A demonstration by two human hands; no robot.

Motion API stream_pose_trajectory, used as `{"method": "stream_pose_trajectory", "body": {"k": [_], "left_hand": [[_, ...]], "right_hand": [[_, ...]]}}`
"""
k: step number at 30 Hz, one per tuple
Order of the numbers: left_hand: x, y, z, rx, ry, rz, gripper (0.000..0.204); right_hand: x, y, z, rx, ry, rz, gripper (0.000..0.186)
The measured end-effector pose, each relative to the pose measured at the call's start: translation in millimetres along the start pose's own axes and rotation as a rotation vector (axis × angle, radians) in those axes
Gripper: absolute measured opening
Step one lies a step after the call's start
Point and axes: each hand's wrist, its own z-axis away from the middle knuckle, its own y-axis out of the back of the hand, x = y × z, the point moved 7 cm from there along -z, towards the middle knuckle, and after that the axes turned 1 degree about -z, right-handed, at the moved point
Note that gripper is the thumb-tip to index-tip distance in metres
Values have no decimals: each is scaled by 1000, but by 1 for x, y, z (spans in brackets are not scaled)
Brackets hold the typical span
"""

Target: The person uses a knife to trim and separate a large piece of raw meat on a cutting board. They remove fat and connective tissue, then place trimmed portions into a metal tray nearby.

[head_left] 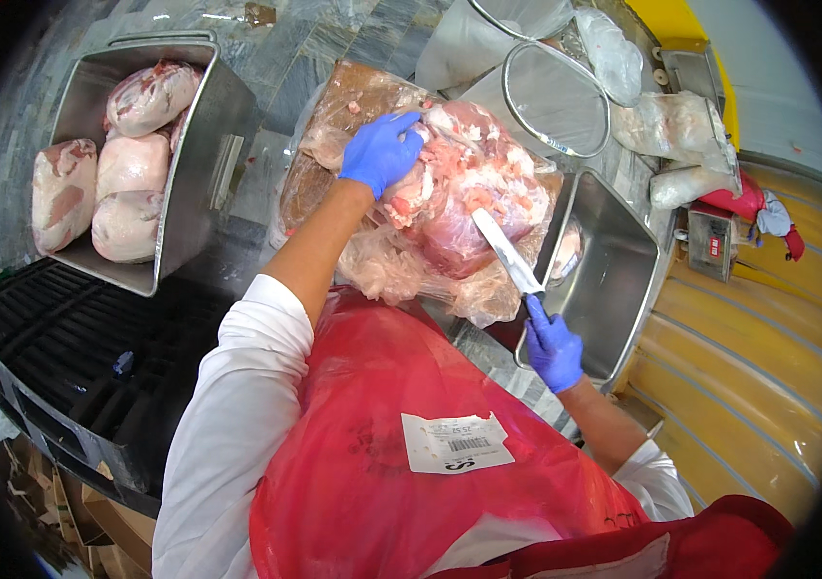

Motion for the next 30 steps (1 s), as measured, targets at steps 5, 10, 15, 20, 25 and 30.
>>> {"method": "stream_pose_trajectory", "body": {"k": [5, 10, 15, 20, 25, 30], "left_hand": [[-17, -7, 32, 143, 34, 104, 45], [-13, -5, 51, 245, 43, 57, 47], [-11, -3, 43, 236, 31, 9, 49], [41, -2, 45, 133, -18, -174, 69], [57, -11, 44, -19, 159, -252, 72], [44, -22, 36, 105, 58, -240, 62]], "right_hand": [[-10, -69, -2, 101, -141, -124, 57], [-5, -59, -4, 136, -155, -315, 58], [2, -27, 6, 13, -206, -252, 57], [12, 89, 23, -83, -194, -15, 53], [22, 161, -6, -64, -90, 82, 43], [16, 179, -67, -293, -39, 185, 39]]}}
